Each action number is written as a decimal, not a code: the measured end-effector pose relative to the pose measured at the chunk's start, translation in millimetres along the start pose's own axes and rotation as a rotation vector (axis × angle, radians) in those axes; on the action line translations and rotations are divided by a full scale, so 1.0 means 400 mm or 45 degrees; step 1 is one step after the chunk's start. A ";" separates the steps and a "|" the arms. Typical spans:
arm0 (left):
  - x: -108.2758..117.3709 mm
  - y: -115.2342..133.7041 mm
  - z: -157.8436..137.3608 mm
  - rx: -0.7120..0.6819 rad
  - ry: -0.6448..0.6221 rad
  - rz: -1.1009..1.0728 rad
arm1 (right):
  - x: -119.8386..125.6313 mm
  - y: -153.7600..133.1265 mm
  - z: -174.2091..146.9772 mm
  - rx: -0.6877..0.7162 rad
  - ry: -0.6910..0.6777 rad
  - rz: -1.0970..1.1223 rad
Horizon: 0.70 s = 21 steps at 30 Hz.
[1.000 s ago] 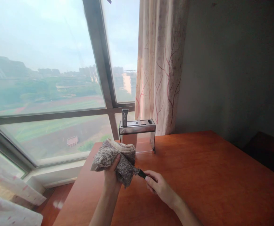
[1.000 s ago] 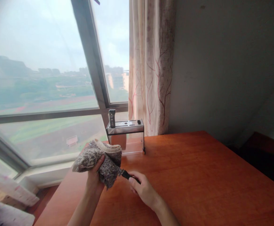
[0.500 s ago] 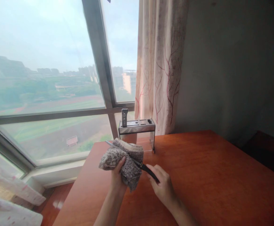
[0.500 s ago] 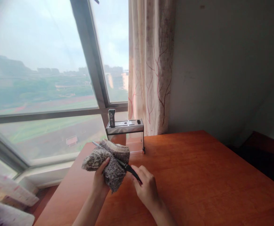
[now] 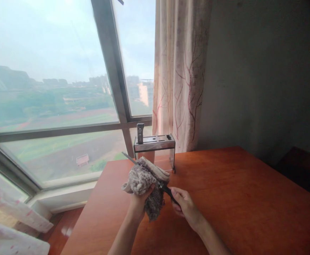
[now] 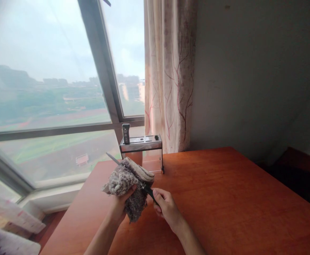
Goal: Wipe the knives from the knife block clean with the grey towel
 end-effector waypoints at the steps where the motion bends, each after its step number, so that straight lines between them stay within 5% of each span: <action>1: -0.007 0.000 -0.004 -0.004 -0.006 0.003 | -0.001 -0.003 -0.001 0.024 0.018 -0.024; 6: -0.048 0.020 -0.028 -0.085 -0.019 0.000 | 0.004 -0.043 -0.014 0.359 0.240 -0.449; 12: -0.041 0.027 -0.026 -0.166 0.051 0.029 | -0.015 -0.059 -0.027 0.526 0.232 -0.768; 17: -0.012 0.025 0.001 -0.177 0.033 0.044 | -0.032 -0.079 -0.036 0.525 0.176 -0.731; 21: 0.018 0.055 0.022 -0.200 0.081 -0.017 | -0.031 -0.055 -0.025 0.313 0.057 -0.426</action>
Point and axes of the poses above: each hand's wrist, its own z-axis towards the middle knuckle, its own x-axis out of the back of the hand, y = z × x, the point moved 8 cm from there along z, towards the middle knuckle, and after that the axes turned 7 degrees about -x, right-handed, at the moved point
